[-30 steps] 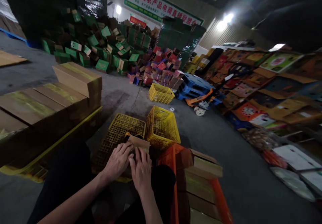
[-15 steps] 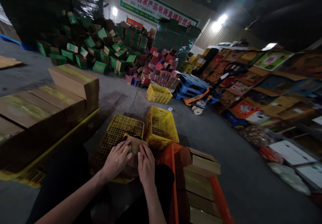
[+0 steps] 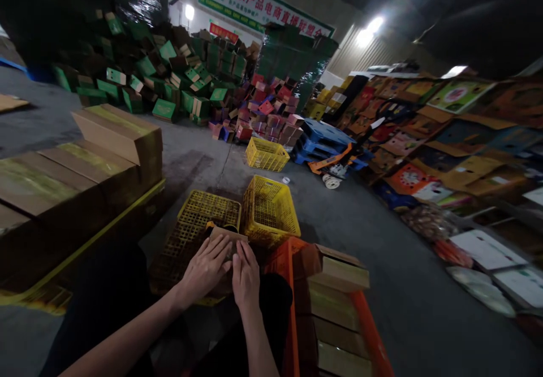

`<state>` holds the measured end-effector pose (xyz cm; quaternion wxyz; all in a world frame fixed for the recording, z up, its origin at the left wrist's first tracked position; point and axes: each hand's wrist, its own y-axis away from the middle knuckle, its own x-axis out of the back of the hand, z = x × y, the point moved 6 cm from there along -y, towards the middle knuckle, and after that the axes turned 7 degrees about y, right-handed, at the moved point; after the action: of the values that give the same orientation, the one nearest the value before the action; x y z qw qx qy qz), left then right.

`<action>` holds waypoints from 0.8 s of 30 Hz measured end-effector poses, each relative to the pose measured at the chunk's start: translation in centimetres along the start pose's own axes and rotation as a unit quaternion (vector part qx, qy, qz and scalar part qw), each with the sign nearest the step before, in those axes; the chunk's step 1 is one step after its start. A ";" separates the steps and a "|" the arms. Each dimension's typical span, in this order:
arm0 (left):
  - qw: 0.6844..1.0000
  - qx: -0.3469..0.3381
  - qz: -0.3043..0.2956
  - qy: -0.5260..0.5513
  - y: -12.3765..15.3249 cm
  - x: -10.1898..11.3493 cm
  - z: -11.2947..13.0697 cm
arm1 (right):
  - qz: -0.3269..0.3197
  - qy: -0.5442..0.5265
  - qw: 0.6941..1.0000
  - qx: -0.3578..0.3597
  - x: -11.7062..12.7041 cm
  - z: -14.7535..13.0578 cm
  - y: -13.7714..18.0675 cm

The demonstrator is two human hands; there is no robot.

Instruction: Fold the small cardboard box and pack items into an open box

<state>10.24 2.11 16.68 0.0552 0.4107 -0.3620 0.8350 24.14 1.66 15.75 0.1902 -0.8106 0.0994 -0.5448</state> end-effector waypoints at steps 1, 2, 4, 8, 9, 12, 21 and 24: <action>1.000 0.000 -0.001 0.000 0.1 0.0 -0.1 | -0.001 -0.013 1.000 -0.009 -0.3 0.0 0.2; 1.000 0.002 -0.001 0.000 0.3 0.0 -0.3 | -0.004 -0.030 0.999 -0.019 -0.6 0.0 0.3; 1.000 0.010 0.005 0.002 0.6 -0.1 -0.6 | -0.018 -0.066 0.997 -0.047 -1.1 0.0 0.6; 1.000 0.024 0.013 0.000 0.9 -0.3 -0.6 | -0.031 -0.116 0.989 -0.082 -1.3 0.0 0.8; 1.000 0.027 0.016 -0.001 0.9 -0.4 -0.6 | -0.029 -0.119 0.989 -0.084 -1.2 0.0 0.8; 0.999 0.035 0.040 0.007 1.0 -0.3 -0.6 | -0.022 -0.122 0.989 -0.086 -1.0 0.0 0.8; 0.998 0.032 0.048 -0.009 1.2 -0.6 -0.7 | -0.041 -0.207 0.969 -0.128 -1.4 0.6 1.4; 0.998 0.039 0.047 -0.015 1.1 -0.7 -0.9 | -0.051 -0.229 0.962 -0.140 -1.4 0.5 1.2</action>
<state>9.66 2.04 15.18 -0.0058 0.4074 -0.3494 0.8438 24.14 1.16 13.85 0.0642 -0.9361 0.0873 -0.3346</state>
